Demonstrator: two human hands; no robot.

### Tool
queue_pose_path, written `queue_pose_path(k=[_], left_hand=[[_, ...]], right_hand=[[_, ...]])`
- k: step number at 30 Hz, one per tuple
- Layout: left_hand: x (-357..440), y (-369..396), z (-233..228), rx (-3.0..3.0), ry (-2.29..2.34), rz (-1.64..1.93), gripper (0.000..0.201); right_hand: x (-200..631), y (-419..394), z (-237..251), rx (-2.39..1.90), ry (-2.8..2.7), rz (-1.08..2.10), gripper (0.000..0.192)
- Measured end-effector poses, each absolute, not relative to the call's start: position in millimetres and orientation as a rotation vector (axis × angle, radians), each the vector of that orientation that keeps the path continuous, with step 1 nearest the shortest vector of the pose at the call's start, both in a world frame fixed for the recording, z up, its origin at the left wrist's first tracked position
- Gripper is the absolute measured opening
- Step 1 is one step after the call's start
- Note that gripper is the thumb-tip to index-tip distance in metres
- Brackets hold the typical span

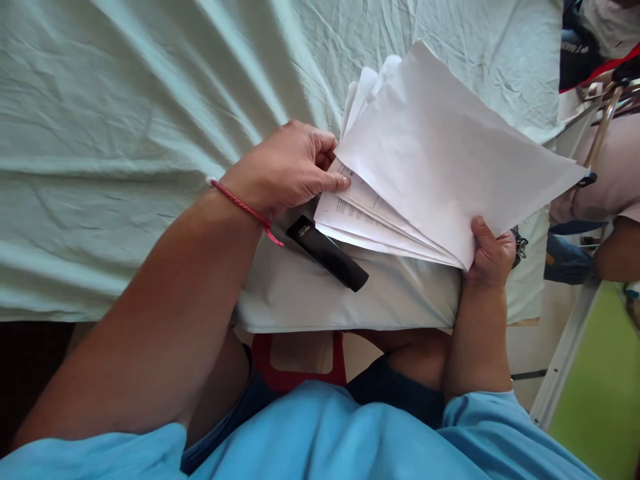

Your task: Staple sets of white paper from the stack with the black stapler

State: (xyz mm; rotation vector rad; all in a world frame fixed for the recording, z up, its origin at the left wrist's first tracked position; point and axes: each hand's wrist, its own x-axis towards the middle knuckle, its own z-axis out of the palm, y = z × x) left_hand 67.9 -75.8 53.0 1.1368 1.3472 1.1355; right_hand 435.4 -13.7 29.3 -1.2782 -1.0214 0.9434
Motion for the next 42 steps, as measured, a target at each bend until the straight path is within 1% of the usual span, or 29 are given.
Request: queue_pose_path(k=[3, 6, 11, 17, 21, 25, 28, 32, 35, 37, 40, 42], left_hand=[[66.8, -75.0, 51.0, 1.159, 1.442, 1.052, 0.029], [68.8, -75.7, 53.3, 1.166, 1.516, 1.097, 0.037], [75.7, -80.4, 65.6, 1.084, 1.572, 1.082, 0.037], [79.9, -81.0, 76.3, 1.016, 1.639, 1.046, 0.036], [80.1, -78.6, 75.9, 0.978, 1.457, 1.190, 0.027], [81.5, -77.4, 78.8, 0.983, 1.268, 1.378, 0.031], [79.2, -76.7, 74.7, 1.138, 1.195, 1.517, 0.026], [74.6, -74.2, 64.2, 1.175, 0.998, 1.786, 0.030], [74.1, -72.2, 61.2, 1.068, 0.963, 1.883, 0.036], [74.9, -72.5, 62.6, 1.080, 0.940, 1.849, 0.036], [75.5, -76.3, 67.9, 1.110, 0.954, 1.675, 0.032], [75.3, -79.5, 71.6, 1.098, 0.967, 1.564, 0.033]], right_hand=[[435.4, -13.6, 28.3, -1.266, -1.034, 0.944, 0.046], [435.2, -13.8, 27.8, -1.256, -1.034, 0.946, 0.047], [435.9, -13.8, 28.2, -1.266, -1.033, 0.939, 0.043], [434.4, -14.9, 29.2, -1.212, -0.993, 0.928, 0.048], [436.9, -13.5, 29.0, -1.069, -0.992, 0.921, 0.049], [443.6, -11.4, 31.8, -0.987, -1.017, 0.923, 0.057], [447.7, -14.1, 37.0, -1.000, -0.985, 0.908, 0.066], [449.8, -23.9, 45.3, -1.041, -0.974, 0.902, 0.070], [448.3, -29.0, 48.3, -1.040, -0.972, 0.926, 0.074], [446.0, -28.9, 47.5, -1.050, -0.988, 0.928, 0.074], [441.8, -25.4, 44.0, -1.104, -1.069, 0.884, 0.070], [439.0, -23.2, 42.1, -1.127, -1.105, 0.860, 0.068]])
